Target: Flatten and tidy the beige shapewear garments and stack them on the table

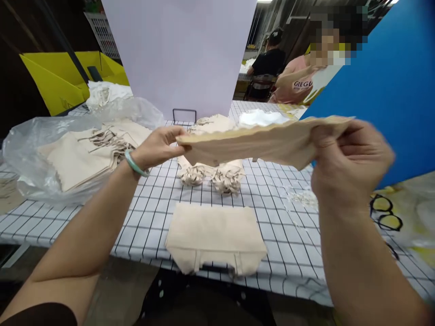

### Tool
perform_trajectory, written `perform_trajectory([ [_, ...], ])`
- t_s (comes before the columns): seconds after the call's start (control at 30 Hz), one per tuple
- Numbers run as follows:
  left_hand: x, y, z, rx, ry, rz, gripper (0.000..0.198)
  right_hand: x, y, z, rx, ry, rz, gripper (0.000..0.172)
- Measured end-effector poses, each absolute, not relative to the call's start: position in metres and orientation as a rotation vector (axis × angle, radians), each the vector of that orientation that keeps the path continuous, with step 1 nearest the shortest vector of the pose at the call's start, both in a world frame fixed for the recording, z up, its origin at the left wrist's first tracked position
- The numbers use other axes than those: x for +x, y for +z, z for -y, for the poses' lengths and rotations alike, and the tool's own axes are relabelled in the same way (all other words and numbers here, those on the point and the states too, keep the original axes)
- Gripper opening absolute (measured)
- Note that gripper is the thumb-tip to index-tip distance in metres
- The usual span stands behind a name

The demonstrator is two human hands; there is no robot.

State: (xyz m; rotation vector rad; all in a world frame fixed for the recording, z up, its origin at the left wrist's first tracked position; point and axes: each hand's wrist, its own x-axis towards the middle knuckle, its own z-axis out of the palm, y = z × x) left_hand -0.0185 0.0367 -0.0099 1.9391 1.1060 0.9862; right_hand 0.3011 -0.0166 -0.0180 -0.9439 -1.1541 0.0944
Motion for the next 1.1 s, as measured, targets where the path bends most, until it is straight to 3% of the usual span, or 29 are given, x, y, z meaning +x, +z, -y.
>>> perform_trajectory([
  [0.13, -0.016, -0.013, 0.046, 1.532, 1.237, -1.105, 0.018, 0.302, -0.023, 0.082, -0.964, -0.047, 1.112, 0.012],
  [0.3, -0.027, -0.063, 0.114, 1.262, 1.066, -1.084, 0.024, 0.295, -0.072, 0.148, -1.272, 0.143, 1.108, 0.017],
  [0.47, -0.029, -0.137, 0.111, 1.092, 0.924, -1.209, 0.033, 0.295, -0.15, 0.142, -1.515, 0.568, 1.16, 0.035],
  [0.6, -0.025, -0.166, 0.095, 1.036, 0.897, -1.382, 0.033, 0.298, -0.19, 0.122, -1.732, 0.674, 1.336, 0.05],
  [0.7, -0.025, -0.166, 0.092, 1.02, 0.89, -1.376, 0.034, 0.298, -0.193, 0.122, -1.836, 0.596, 1.437, 0.054],
  [0.9, -0.026, -0.158, 0.088, 1.102, 0.959, -1.397, 0.023, 0.294, -0.182, 0.131, -1.762, 0.612, 1.384, 0.043],
  [1.1, -0.023, -0.165, 0.072, 1.122, 0.903, -1.48, 0.022, 0.291, -0.185, 0.116, -1.872, 0.552, 1.447, 0.051],
])
